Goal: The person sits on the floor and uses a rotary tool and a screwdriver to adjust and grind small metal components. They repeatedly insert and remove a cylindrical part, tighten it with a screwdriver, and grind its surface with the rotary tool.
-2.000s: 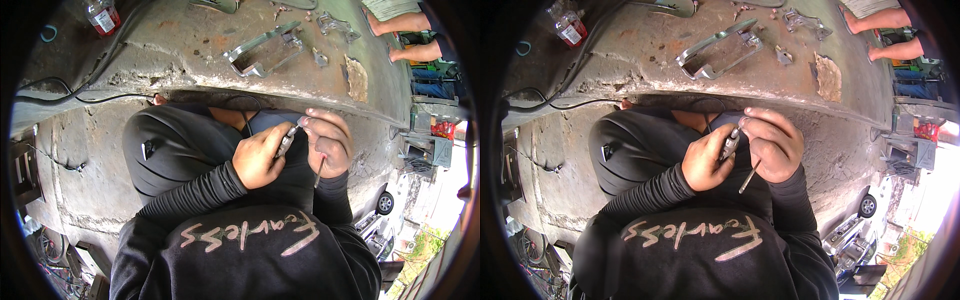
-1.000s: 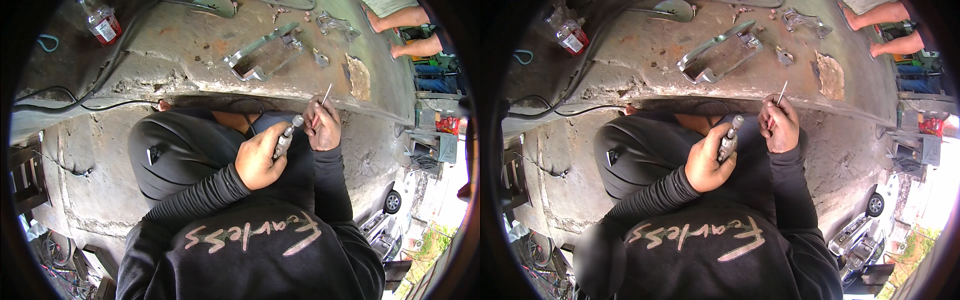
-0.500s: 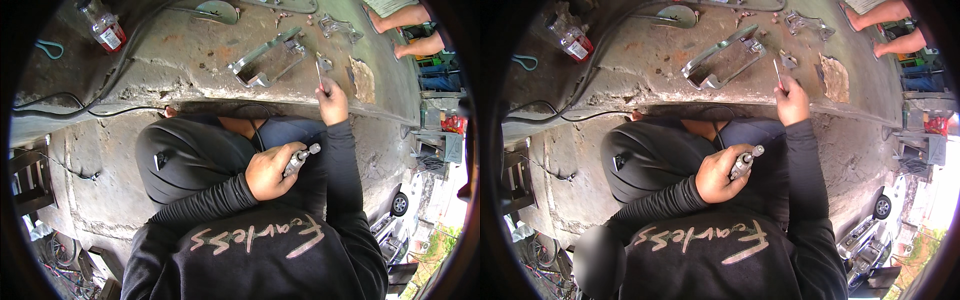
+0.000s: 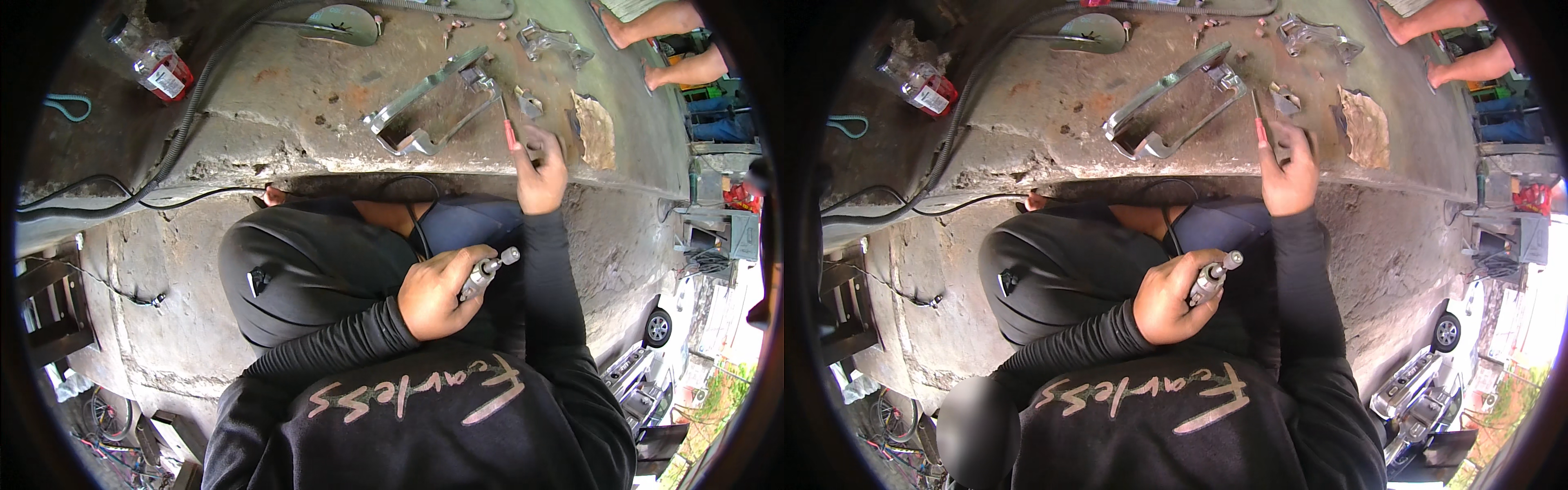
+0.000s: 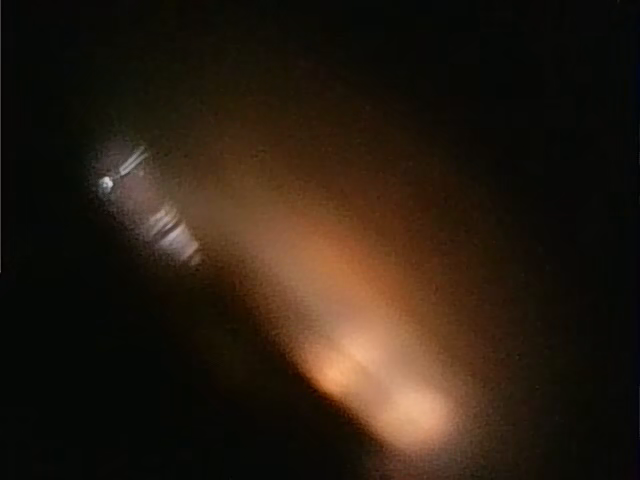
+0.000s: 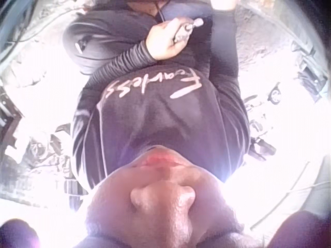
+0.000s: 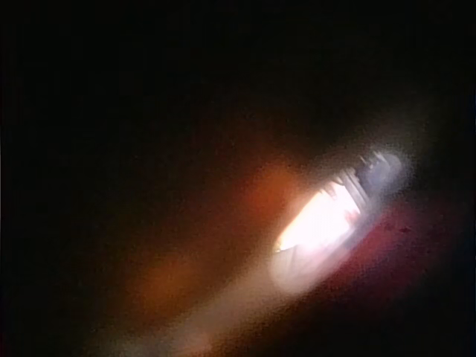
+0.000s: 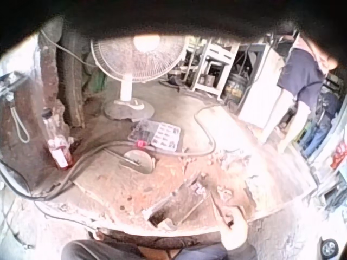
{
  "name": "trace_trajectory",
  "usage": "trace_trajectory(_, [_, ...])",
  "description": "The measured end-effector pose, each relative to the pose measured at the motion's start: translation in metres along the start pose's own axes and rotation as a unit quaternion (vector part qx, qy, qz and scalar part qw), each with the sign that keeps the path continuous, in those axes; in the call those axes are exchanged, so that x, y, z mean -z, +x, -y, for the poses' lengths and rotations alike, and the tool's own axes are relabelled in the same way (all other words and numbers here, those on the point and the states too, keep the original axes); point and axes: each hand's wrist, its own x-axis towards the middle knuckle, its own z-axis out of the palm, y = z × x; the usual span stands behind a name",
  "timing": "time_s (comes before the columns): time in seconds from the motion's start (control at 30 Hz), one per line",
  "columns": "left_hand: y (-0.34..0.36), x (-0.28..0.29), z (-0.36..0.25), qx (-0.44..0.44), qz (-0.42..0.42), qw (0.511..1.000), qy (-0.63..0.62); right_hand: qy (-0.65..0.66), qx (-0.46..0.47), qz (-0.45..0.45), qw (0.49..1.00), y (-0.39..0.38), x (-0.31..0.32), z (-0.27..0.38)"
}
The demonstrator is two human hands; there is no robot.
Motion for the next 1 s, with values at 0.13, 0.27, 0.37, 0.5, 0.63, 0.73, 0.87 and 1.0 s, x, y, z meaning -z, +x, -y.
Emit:
trace_trajectory(0.13, [0.002, 0.0, 0.0, 0.026, -0.017, 1.0, 0.004, 0.369, -0.172, 0.152, 0.901, -0.033, 0.031, 0.032])
trace_trajectory(0.27, [0.003, -0.001, 0.002, 0.052, -0.019, 0.998, -0.002, 0.459, -0.175, 0.247, 0.835, -0.054, 0.045, 0.065])
trace_trajectory(0.37, [0.003, -0.003, 0.003, 0.054, -0.036, 0.998, 0.01, 0.505, -0.207, 0.239, 0.803, -0.065, 0.044, 0.075])
trace_trajectory(0.5, [0.002, -0.002, 0.009, 0.058, -0.051, 0.997, 0.014, 0.499, -0.151, 0.212, 0.827, -0.076, 0.036, 0.086])
trace_trajectory(0.63, [0.001, -0.001, 0.011, 0.08, -0.04, 0.996, 0.01, 0.438, -0.158, 0.219, 0.858, -0.074, 0.038, 0.096])
trace_trajectory(0.73, [0.002, -0.002, 0.01, 0.072, -0.04, 0.997, 0.002, 0.45, -0.157, 0.198, 0.857, -0.077, 0.037, 0.097])
trace_trajectory(0.87, [0.002, -0.002, 0.01, 0.06, -0.046, 0.997, -0.002, 0.398, -0.141, 0.186, 0.887, -0.077, 0.038, 0.102])
trace_trajectory(1.0, [0.001, -0.002, 0.009, 0.059, -0.046, 0.997, -0.005, 0.347, -0.134, 0.176, 0.912, -0.078, 0.04, 0.108])
